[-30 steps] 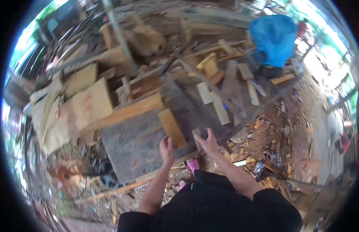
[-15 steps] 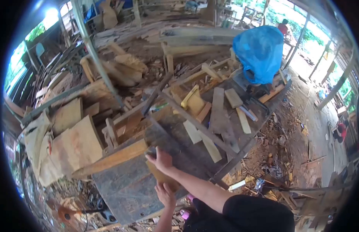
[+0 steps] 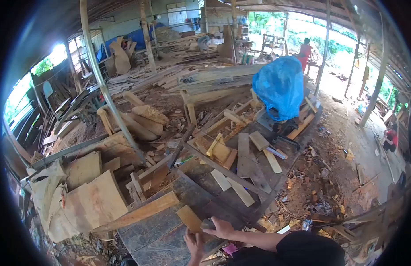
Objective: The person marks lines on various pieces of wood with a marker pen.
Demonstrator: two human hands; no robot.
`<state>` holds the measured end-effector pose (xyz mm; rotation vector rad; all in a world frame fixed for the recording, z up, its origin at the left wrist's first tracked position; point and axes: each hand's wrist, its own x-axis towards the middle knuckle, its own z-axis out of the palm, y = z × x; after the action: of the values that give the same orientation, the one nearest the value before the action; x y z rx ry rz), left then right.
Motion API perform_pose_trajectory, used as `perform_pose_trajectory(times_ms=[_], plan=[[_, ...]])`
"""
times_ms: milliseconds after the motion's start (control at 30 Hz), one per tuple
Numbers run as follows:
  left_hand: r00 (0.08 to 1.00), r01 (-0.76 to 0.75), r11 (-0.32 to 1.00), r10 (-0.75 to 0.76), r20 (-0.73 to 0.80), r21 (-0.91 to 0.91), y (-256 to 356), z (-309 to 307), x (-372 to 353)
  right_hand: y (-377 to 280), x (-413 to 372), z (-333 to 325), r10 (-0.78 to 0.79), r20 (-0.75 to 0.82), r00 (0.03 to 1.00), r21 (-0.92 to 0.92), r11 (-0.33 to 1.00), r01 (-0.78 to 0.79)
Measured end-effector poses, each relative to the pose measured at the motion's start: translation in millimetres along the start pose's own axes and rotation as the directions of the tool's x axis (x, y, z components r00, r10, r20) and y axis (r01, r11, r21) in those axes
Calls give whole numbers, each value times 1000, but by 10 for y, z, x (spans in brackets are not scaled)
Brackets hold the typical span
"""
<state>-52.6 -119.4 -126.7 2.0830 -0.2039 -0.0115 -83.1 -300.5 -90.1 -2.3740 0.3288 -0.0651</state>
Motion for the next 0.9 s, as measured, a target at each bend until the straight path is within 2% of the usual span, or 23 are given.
perform_pose_trajectory(times_ms=[33,100,167,200,267,300,367,400,467,500,533,567,600,633,667,700,733,767,800,833,867,900], plan=[[998,-59,994,60,1,-91,32,-138,38,53,-129,-61,-9,16,1000,5,1000,9],[998,-62,992,62,1,-113,-27,-362,284,149,-342,-161,-28,21,999,14,1000,28],[972,-236,947,234,35,219,-206,-438,622,280,-594,-257,18,74,997,-4,1000,-18],[966,-259,942,251,64,214,-141,-493,755,292,-718,-282,42,51,998,3,999,-42],[887,-456,717,318,336,527,145,-539,1034,291,-922,-354,105,56,993,-35,994,-104],[878,-472,716,329,348,515,222,-578,1088,241,-999,-381,119,41,992,-37,992,-118],[713,-693,505,375,592,515,465,-540,1263,154,-1100,-497,131,129,983,-7,991,-131],[660,-743,441,360,659,503,227,-396,1434,172,-1142,-496,167,68,984,-11,986,-167],[555,-817,344,249,794,463,156,-280,1634,273,-1219,-411,120,74,990,12,993,-121],[528,-831,342,242,814,438,11,-222,1756,367,-1239,-402,157,14,988,7,988,-157],[516,-835,347,221,828,428,-53,-184,1816,489,-1233,-375,93,-31,995,0,996,-93],[499,-847,337,238,833,411,245,-232,1719,540,-1225,-362,16,-55,998,-10,1000,-16],[575,-772,406,118,810,489,748,-410,1504,475,-1170,-620,-28,-41,999,-75,997,25],[640,-673,466,-23,768,575,939,-553,1360,387,-1126,-905,68,-75,995,-72,995,-74],[650,-654,475,-46,759,589,747,-551,1416,331,-1095,-1097,159,-99,982,-66,984,-166],[684,-639,443,-46,728,629,456,-511,1567,544,-1002,-1152,148,-199,969,-13,988,-153],[720,-614,416,-53,692,670,366,-640,1479,445,-1004,-1371,222,-249,943,179,967,-180],[796,-521,492,-14,605,697,251,-697,1317,485,-958,-1395,154,-493,856,-79,972,-220],[869,-410,565,3,495,716,589,-766,1097,406,-942,-1537,230,-468,853,55,971,-232],[845,-299,600,-194,498,742,817,-794,992,345,-903,-1642,306,-419,855,180,951,-252],[905,-229,733,-81,417,640,682,-753,852,477,-833,-1583,252,-433,865,156,966,-204],[947,-193,749,-28,321,634,655,-685,649,574,-728,-1473,198,-435,878,129,979,-157]])
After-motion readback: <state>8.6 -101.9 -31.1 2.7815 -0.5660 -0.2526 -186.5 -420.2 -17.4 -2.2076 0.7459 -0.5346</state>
